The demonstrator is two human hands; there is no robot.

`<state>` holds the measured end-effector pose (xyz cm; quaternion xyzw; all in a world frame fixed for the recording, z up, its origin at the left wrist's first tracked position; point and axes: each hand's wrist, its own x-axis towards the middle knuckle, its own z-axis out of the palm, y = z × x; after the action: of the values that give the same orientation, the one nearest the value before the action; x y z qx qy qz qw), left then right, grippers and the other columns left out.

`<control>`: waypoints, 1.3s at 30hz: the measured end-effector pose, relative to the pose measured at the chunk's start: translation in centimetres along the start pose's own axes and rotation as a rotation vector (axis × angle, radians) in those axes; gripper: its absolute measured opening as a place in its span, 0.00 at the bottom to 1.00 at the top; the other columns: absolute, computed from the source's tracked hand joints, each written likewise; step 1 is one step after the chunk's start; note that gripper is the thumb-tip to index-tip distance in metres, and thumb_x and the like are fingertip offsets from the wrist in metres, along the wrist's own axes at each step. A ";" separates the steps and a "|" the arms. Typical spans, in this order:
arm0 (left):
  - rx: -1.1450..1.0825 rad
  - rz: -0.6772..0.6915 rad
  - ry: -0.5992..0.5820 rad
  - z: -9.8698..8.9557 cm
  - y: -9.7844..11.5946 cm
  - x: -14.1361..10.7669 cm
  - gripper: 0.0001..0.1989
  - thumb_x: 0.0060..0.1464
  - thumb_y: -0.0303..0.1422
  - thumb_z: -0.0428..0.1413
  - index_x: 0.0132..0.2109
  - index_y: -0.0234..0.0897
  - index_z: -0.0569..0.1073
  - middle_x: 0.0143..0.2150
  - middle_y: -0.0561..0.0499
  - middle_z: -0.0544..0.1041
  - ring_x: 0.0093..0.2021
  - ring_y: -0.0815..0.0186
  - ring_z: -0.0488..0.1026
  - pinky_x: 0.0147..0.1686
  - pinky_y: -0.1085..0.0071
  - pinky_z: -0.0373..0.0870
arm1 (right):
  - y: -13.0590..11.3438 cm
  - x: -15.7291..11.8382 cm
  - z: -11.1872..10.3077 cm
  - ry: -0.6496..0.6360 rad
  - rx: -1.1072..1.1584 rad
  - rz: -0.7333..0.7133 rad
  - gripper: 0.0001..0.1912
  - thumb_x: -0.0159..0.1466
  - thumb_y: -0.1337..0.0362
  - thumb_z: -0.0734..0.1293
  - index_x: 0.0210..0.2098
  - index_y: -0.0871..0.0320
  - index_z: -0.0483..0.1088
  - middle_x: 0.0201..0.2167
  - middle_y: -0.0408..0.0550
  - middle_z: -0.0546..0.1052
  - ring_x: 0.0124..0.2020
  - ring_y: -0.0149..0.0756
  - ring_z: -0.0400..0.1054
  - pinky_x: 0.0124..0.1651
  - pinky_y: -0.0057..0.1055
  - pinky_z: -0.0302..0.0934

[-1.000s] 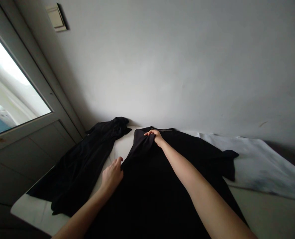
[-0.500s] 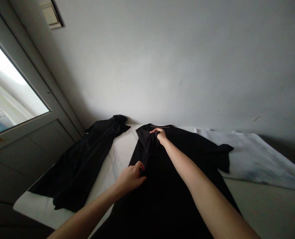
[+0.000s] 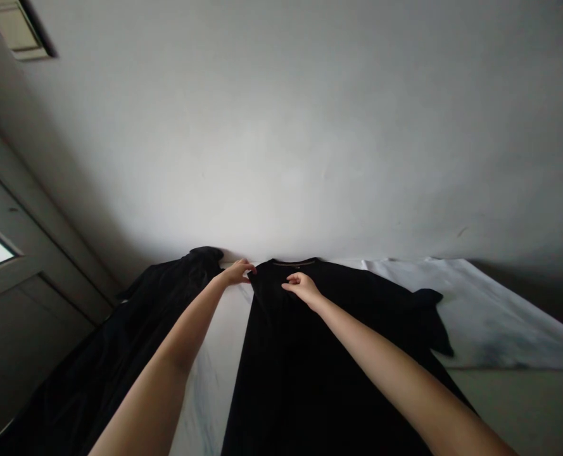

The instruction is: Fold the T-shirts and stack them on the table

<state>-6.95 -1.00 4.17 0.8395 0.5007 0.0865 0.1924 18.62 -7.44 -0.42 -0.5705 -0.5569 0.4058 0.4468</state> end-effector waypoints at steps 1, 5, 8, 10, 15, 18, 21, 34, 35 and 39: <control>-0.017 0.013 -0.025 -0.1 -0.3 0.7 0.14 0.42 0.30 0.63 0.40 0.42 0.77 0.43 0.50 0.72 0.50 0.60 0.69 0.55 0.65 0.64 | 0.0 -0.1 0.1 0.015 -0.034 0.021 0.14 0.44 0.63 0.77 0.30 0.58 0.75 0.32 0.49 0.80 0.37 0.42 0.73 0.43 0.35 0.65; -0.075 0.043 -0.086 -1.0 -1.4 2.5 0.11 0.39 0.32 0.63 0.35 0.40 0.78 0.44 0.50 0.74 0.45 0.62 0.71 0.49 0.68 0.68 | -0.1 -0.4 0.0 -0.098 -0.114 0.080 0.13 0.48 0.57 0.77 0.28 0.57 0.74 0.29 0.48 0.79 0.35 0.43 0.74 0.37 0.34 0.65; -0.232 0.032 -0.102 -1.7 -1.9 3.2 0.13 0.40 0.31 0.61 0.38 0.38 0.78 0.47 0.49 0.75 0.44 0.63 0.71 0.46 0.68 0.69 | -0.1 -0.9 -0.3 -0.131 -0.165 0.057 0.20 0.46 0.53 0.78 0.34 0.56 0.74 0.32 0.48 0.79 0.35 0.43 0.74 0.37 0.33 0.65; -0.339 0.016 -0.086 -1.9 -1.8 3.5 0.16 0.42 0.30 0.58 0.42 0.38 0.77 0.48 0.49 0.76 0.46 0.62 0.71 0.46 0.67 0.68 | 0.0 -1.3 -0.4 -0.111 -0.223 0.003 0.26 0.42 0.57 0.79 0.39 0.56 0.73 0.37 0.49 0.79 0.39 0.43 0.74 0.41 0.34 0.66; -0.339 0.045 -0.084 -0.7 -1.3 4.9 0.14 0.44 0.31 0.52 0.40 0.36 0.75 0.37 0.50 0.78 0.39 0.63 0.71 0.41 0.68 0.68 | 0.6 -2.5 -0.5 0.049 -0.250 -0.189 0.19 0.53 0.68 0.70 0.44 0.55 0.68 0.43 0.49 0.77 0.46 0.42 0.73 0.51 0.38 0.65; -0.285 0.067 -0.091 0.4 -1.2 6.1 0.11 0.44 0.33 0.53 0.36 0.35 0.73 0.31 0.52 0.75 0.35 0.65 0.70 0.37 0.69 0.67 | 0.8 -3.0 -0.8 0.104 -0.226 -0.351 0.18 0.56 0.70 0.65 0.46 0.53 0.68 0.46 0.47 0.76 0.47 0.40 0.72 0.54 0.39 0.64; -0.234 0.079 -0.082 0.8 -1.5 6.9 0.09 0.41 0.31 0.54 0.33 0.36 0.73 0.28 0.54 0.73 0.32 0.66 0.69 0.36 0.69 0.66 | 0.9 -3.5 -0.8 0.085 -0.231 -0.464 0.17 0.57 0.73 0.62 0.45 0.53 0.69 0.46 0.47 0.77 0.49 0.40 0.72 0.56 0.38 0.63; -0.096 0.121 0.057 2.8 -4.1 6.5 0.09 0.48 0.32 0.54 0.37 0.37 0.74 0.35 0.51 0.78 0.37 0.64 0.72 0.42 0.68 0.68 | 2.5 -5.5 -1.4 0.201 -0.385 -0.555 0.14 0.63 0.75 0.59 0.42 0.55 0.72 0.37 0.49 0.73 0.41 0.38 0.72 0.46 0.34 0.66; -0.094 0.119 0.069 3.0 -4.2 6.4 0.09 0.48 0.32 0.54 0.38 0.37 0.74 0.35 0.51 0.78 0.37 0.64 0.72 0.42 0.68 0.69 | 2.5 -5.5 -1.6 0.207 -0.394 -0.551 0.14 0.63 0.75 0.59 0.42 0.55 0.72 0.37 0.49 0.73 0.41 0.38 0.72 0.45 0.33 0.66; -0.082 0.108 0.112 3.4 -4.5 6.5 0.10 0.50 0.32 0.54 0.40 0.37 0.74 0.37 0.50 0.78 0.38 0.63 0.73 0.42 0.67 0.69 | 2.4 -5.6 -1.9 0.201 -0.468 -0.472 0.14 0.63 0.75 0.60 0.42 0.54 0.72 0.38 0.48 0.73 0.41 0.38 0.72 0.44 0.32 0.66</control>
<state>-6.25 5.77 -1.09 0.8506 0.4608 0.1639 0.1933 20.85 -13.07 -2.43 -0.5499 -0.7048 0.0943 0.4382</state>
